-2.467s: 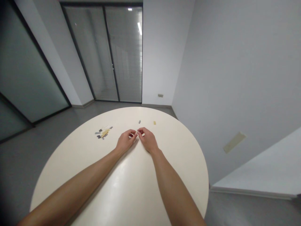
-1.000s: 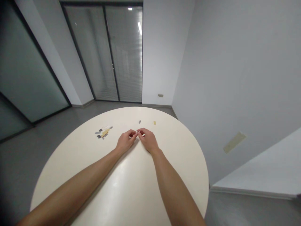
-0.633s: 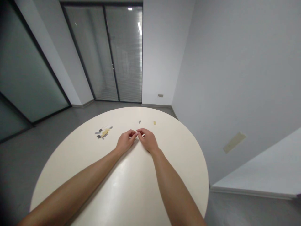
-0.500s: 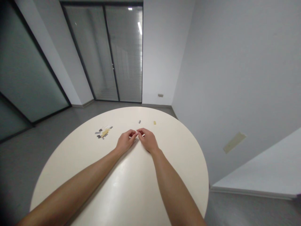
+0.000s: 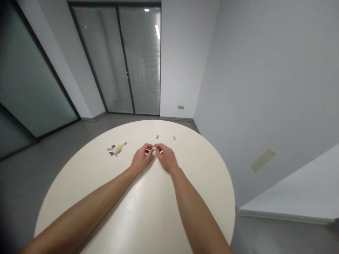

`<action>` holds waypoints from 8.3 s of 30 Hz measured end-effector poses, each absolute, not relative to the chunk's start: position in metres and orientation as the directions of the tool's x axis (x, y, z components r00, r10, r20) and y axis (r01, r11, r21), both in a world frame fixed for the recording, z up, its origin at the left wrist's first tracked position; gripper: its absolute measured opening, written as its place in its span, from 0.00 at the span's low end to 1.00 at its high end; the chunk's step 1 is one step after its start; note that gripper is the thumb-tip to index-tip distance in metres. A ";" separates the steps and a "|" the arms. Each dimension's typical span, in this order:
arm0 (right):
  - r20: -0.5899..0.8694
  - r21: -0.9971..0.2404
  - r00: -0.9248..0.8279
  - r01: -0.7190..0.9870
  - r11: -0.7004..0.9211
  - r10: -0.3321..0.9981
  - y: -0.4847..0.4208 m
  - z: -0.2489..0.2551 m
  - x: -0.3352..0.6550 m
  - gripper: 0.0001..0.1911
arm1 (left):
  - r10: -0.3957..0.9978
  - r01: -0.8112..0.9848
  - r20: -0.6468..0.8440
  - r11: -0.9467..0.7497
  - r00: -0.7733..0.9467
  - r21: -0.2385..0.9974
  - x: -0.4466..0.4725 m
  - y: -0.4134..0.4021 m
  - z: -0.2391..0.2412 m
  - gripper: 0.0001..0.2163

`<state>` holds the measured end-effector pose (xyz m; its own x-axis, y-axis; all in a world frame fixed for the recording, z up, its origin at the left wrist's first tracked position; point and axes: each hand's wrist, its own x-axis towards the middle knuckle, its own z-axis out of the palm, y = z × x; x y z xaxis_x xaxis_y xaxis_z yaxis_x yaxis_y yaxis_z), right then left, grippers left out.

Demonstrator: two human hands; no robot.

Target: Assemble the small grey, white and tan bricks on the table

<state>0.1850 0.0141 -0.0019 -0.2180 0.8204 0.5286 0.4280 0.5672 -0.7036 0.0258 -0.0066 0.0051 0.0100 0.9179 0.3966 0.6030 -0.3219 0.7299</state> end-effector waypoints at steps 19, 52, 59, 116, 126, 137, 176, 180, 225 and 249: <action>0.514 -0.715 -0.191 0.444 0.540 0.836 0.014 -0.003 0.187 0.11 | 0.919 0.619 0.394 -0.318 0.014 0.719 0.025 -0.006 0.004 0.11; 0.507 -0.712 -0.185 0.461 0.530 0.842 0.017 -0.005 0.188 0.11 | 0.927 0.632 0.373 -0.309 0.034 0.711 0.025 -0.008 0.007 0.13; 0.509 -0.709 -0.184 0.463 0.531 0.841 0.017 -0.006 0.188 0.12 | 0.926 0.637 0.376 -0.309 0.033 0.706 0.026 -0.006 0.005 0.13; 0.513 -0.714 -0.194 0.443 0.541 0.836 0.016 -0.004 0.188 0.11 | 0.916 0.608 0.398 -0.339 0.040 0.718 0.023 -0.005 0.002 0.12; 0.503 -0.712 -0.210 0.450 0.539 0.839 0.016 -0.004 0.189 0.11 | 0.910 0.608 0.413 -0.350 0.041 0.713 0.023 -0.003 0.001 0.12; 0.515 -0.702 -0.217 0.448 0.554 0.829 0.017 -0.006 0.188 0.12 | 0.916 0.628 0.400 -0.323 0.020 0.708 0.024 -0.006 0.005 0.12; 0.479 -0.691 -0.271 0.471 0.549 0.835 0.013 -0.004 0.186 0.08 | 0.902 0.572 0.431 -0.335 -0.036 0.749 0.025 -0.004 0.001 0.12; 0.478 -0.691 -0.269 0.473 0.547 0.836 0.013 -0.004 0.186 0.08 | 0.903 0.572 0.428 -0.330 -0.041 0.751 0.025 -0.003 -0.001 0.12; 0.468 -0.660 -0.294 0.510 0.551 0.833 0.009 -0.001 0.186 0.13 | 0.908 0.618 0.418 -0.327 -0.004 0.715 0.024 -0.005 0.002 0.09; 0.427 -0.448 -0.231 0.786 0.426 0.874 0.019 -0.013 0.189 0.16 | 0.925 0.710 0.380 -0.276 0.012 0.648 0.022 0.003 -0.009 0.10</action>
<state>0.1891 0.0186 -0.0130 -0.2306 0.8742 0.4273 0.7860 0.4262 -0.4478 0.0217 0.0031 -0.0095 0.0124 0.9249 0.3800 0.7095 -0.2759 0.6484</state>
